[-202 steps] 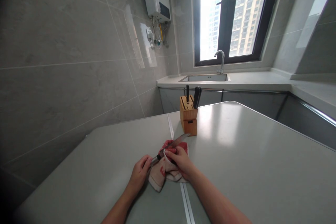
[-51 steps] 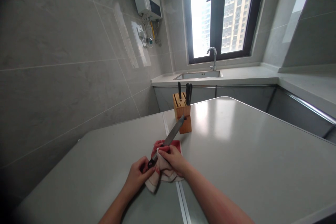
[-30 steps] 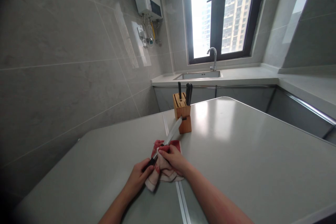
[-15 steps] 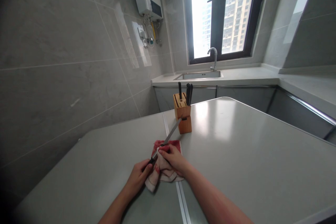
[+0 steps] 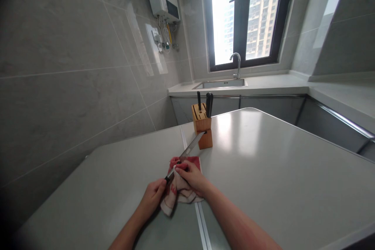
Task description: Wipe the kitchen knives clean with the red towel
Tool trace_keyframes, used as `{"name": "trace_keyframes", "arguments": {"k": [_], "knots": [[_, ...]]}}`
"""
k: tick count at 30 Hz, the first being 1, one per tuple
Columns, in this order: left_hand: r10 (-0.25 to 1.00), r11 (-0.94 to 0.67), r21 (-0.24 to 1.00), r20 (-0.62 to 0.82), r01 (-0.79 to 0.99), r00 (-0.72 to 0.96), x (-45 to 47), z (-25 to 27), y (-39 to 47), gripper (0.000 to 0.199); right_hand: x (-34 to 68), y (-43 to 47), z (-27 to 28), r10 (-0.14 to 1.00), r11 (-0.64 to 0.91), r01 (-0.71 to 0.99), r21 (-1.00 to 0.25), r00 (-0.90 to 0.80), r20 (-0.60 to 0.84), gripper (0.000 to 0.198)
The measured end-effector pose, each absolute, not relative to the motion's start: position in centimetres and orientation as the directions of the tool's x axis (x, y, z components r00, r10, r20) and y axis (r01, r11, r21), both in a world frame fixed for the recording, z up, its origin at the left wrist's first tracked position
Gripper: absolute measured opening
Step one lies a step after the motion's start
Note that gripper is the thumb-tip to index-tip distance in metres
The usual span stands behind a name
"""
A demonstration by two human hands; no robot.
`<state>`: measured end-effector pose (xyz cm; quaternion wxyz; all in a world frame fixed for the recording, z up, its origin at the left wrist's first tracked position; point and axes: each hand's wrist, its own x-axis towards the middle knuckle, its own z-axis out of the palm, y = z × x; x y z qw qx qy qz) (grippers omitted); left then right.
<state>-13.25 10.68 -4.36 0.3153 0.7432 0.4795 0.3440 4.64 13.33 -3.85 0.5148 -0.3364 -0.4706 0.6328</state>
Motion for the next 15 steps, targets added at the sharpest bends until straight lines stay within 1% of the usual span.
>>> {"name": "trace_keyframes", "arguments": {"k": [4,10,13,15], "knots": [[0.930,-0.340,0.801,0.207,0.493,0.304,-13.21,-4.28,10.64,0.044,4.64,13.45,-4.12,0.966,-0.021,-0.324,-0.946,-0.252,0.065,0.029],[0.932,-0.348,0.791,0.236,0.502,0.275,-13.16,-3.80,10.42,0.030,4.60,13.33,-3.75,0.965,-0.018,-0.328,-0.945,-0.251,0.069,0.030],[0.928,-0.351,0.791,0.223,0.502,0.298,-13.17,-3.76,10.39,0.032,4.59,13.30,-3.45,0.957,-0.002,-0.350,-0.937,-0.273,0.100,0.031],[0.926,-0.348,0.796,0.209,0.496,0.314,-13.13,-3.82,10.38,0.034,4.59,13.34,-3.45,0.954,0.003,-0.369,-0.930,-0.277,0.113,0.028]]}}
